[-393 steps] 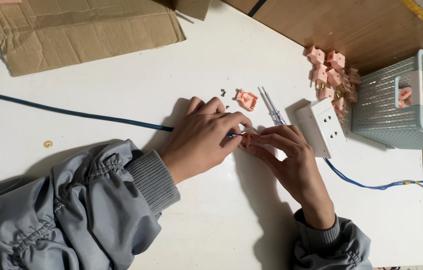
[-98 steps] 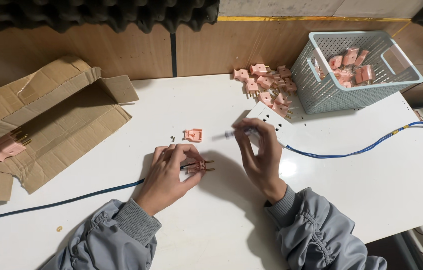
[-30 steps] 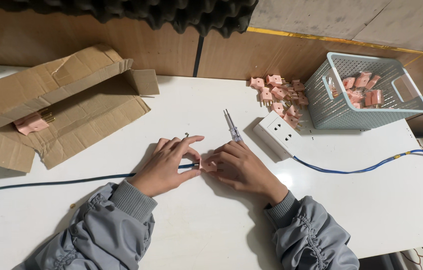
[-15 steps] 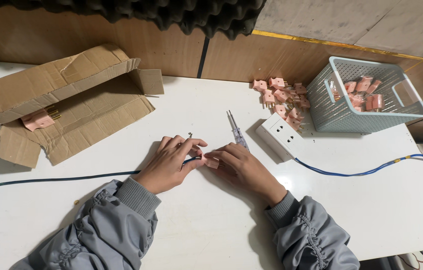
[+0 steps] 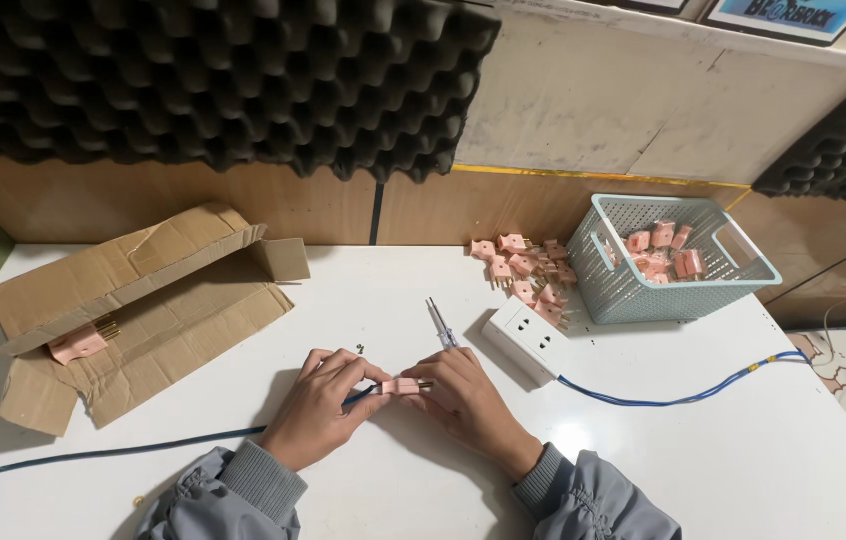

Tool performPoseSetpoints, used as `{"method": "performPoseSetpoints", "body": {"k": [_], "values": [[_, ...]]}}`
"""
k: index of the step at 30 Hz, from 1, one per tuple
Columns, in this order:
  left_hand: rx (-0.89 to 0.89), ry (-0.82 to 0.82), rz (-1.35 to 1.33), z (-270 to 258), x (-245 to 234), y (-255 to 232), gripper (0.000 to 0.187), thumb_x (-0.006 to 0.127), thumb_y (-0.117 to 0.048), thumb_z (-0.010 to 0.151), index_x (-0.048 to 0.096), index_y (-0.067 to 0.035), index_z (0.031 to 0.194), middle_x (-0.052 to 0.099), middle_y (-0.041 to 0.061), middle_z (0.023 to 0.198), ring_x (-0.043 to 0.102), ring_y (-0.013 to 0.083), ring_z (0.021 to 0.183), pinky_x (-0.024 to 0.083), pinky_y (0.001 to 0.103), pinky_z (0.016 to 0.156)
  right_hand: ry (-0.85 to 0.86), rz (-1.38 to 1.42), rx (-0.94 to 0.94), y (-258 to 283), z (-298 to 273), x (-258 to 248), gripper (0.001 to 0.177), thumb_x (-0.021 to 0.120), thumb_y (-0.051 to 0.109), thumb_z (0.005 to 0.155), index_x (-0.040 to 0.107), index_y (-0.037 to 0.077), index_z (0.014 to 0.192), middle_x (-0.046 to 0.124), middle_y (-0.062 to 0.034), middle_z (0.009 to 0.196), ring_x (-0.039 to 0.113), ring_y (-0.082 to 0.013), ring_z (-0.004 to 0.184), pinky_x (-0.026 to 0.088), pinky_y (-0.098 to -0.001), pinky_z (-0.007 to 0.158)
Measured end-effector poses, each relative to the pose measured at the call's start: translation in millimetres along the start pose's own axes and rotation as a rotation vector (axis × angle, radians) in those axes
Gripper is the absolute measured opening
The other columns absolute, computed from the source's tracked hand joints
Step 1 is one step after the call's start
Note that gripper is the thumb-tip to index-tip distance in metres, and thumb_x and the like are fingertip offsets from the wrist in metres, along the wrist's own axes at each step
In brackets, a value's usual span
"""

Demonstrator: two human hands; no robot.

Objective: The person assembles a pink electrical plug by inserting metal pins into the plastic housing and tightening them with a screwdriver. They handle the plug and pins on a white table, using the screwdriver to secure the components in place.

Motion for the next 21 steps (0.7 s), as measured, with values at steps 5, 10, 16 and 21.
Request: {"method": "performPoseSetpoints", "body": {"k": [5, 10, 16, 21], "values": [[0.05, -0.011, 0.041, 0.1, -3.6, -6.3, 0.014, 0.075, -0.035, 0.107, 0.074, -0.021, 0.109, 0.082, -0.016, 0.116, 0.069, 0.0133, 0.11, 0.045, 0.039, 0.099, -0.074, 0.08, 0.035, -3.2, -5.8, 5.3, 0.015, 0.07, 0.009, 0.11, 0.074, 0.008, 0.125, 0.068, -0.0079, 0.103, 0.062, -0.0278, 0.096, 0.046, -0.0379, 0.09], [0.072, 0.02, 0.118, -1.1, 2.9, 2.4, 0.032, 0.082, -0.047, 0.1, 0.076, -0.027, 0.124, 0.082, -0.013, 0.12, 0.067, 0.0185, 0.118, 0.044, 0.042, 0.1, -0.119, 0.004, -0.064, 3.0, -3.0, 11.5, 0.009, 0.067, 0.001, 0.108, 0.072, 0.004, 0.114, 0.064, -0.0098, 0.095, 0.059, -0.0286, 0.087, 0.045, -0.0384, 0.083], [0.235, -0.186, 0.231, -4.7, -15.1, -2.8, 0.036, 0.082, 0.001, 0.083, 0.081, -0.015, 0.115, 0.084, -0.003, 0.109, 0.071, 0.0235, 0.104, 0.051, 0.044, 0.096, -0.206, 0.021, -0.11, 12.7, -2.8, 13.6, 0.036, 0.07, 0.025, 0.115, 0.067, 0.002, 0.142, 0.071, -0.0138, 0.116, 0.067, -0.0309, 0.105, 0.054, -0.0418, 0.094], [0.108, -0.475, 0.34, -7.0, -54.0, 20.6, 0.025, 0.099, -0.014, 0.093, 0.079, -0.015, 0.109, 0.077, 0.001, 0.103, 0.07, 0.0227, 0.1, 0.048, 0.041, 0.091, -0.196, -0.029, 0.058, -3.2, 2.6, 27.0, 0.032, 0.065, 0.008, 0.115, 0.07, 0.002, 0.146, 0.075, -0.0181, 0.126, 0.074, -0.0326, 0.11, 0.061, -0.0419, 0.096]]}}
Point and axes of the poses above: each hand's wrist, its own z-axis towards the middle knuckle, its own x-axis out of the palm, y = z × x, the point moved 6 cm from there along z, towards the middle knuckle
